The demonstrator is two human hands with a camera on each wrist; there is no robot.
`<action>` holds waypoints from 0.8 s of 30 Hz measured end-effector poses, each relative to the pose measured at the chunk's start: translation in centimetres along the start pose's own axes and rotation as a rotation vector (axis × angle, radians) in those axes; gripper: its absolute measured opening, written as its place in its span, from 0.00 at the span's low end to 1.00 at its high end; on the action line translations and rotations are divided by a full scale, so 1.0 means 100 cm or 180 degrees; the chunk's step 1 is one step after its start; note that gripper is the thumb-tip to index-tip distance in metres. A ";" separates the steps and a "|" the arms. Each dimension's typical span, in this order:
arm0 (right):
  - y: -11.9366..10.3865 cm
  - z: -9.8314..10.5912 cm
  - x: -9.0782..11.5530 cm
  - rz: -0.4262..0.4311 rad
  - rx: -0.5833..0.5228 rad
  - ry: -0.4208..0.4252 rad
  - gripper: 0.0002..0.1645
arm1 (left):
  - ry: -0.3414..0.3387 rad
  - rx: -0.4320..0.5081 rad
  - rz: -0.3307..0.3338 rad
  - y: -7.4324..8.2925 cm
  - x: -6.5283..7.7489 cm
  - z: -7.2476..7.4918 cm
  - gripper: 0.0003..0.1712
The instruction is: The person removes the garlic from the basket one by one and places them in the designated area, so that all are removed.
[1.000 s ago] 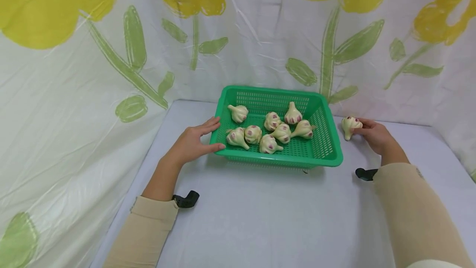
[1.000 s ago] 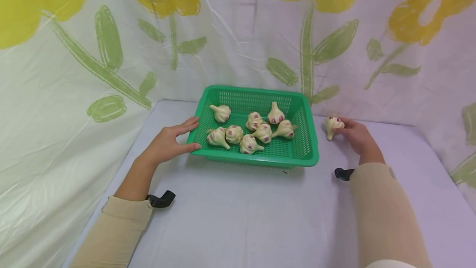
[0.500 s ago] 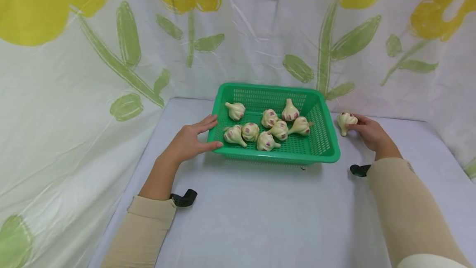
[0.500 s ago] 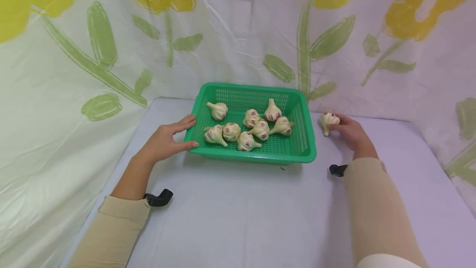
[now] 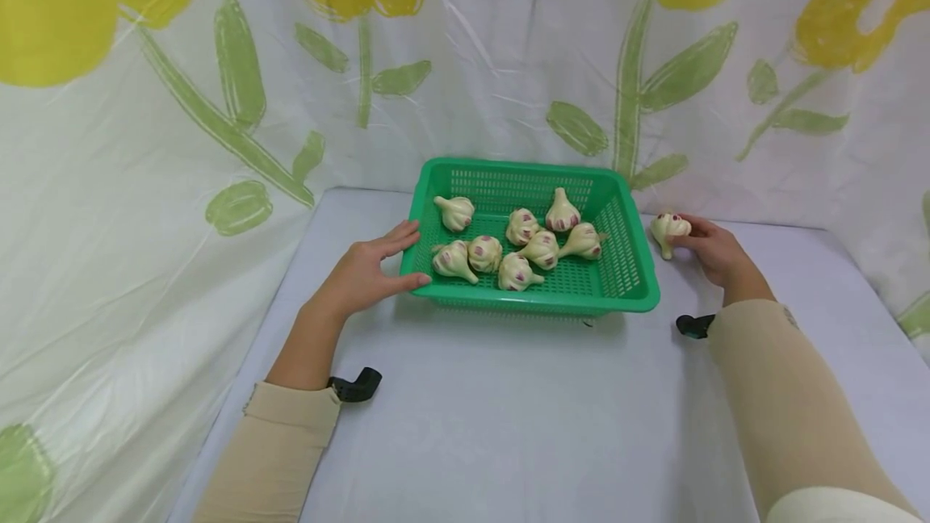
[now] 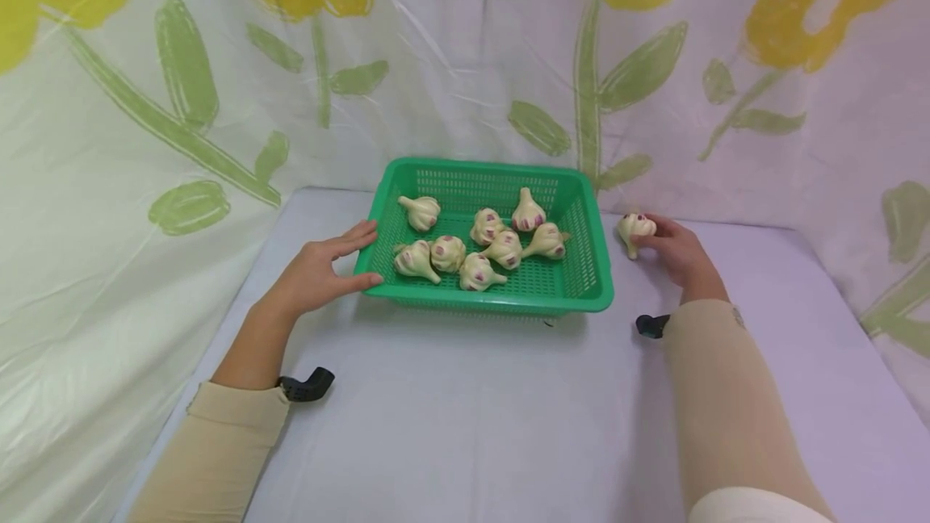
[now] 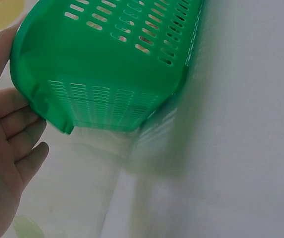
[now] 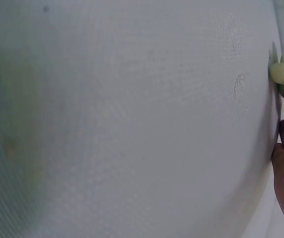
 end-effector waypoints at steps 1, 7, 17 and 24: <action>-0.001 0.000 0.000 0.0001 -0.0004 -0.0001 0.52 | 0.0001 0.0003 -0.0001 0.000 0.000 0.000 0.49; -0.002 0.000 -0.001 -0.0034 0.0036 0.0014 0.53 | 0.0025 0.0012 -0.0016 -0.001 0.001 -0.001 0.49; 0.000 0.001 -0.001 -0.0060 0.0068 0.0034 0.56 | 0.0058 0.0013 -0.0040 -0.002 0.000 -0.001 0.49; 0.003 0.002 -0.004 -0.0089 -0.0023 0.0058 0.59 | 0.0048 0.0006 -0.0035 -0.002 -0.001 0.000 0.49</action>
Point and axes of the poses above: each hand's wrist, its own x-axis away from the middle knuckle, its own z-axis out of the back of the hand, y = z × x, the point moved 7 cm from there along -x, towards the middle knuckle, and after that the axes turned 2 degrees about -x, right-handed, at the moved point
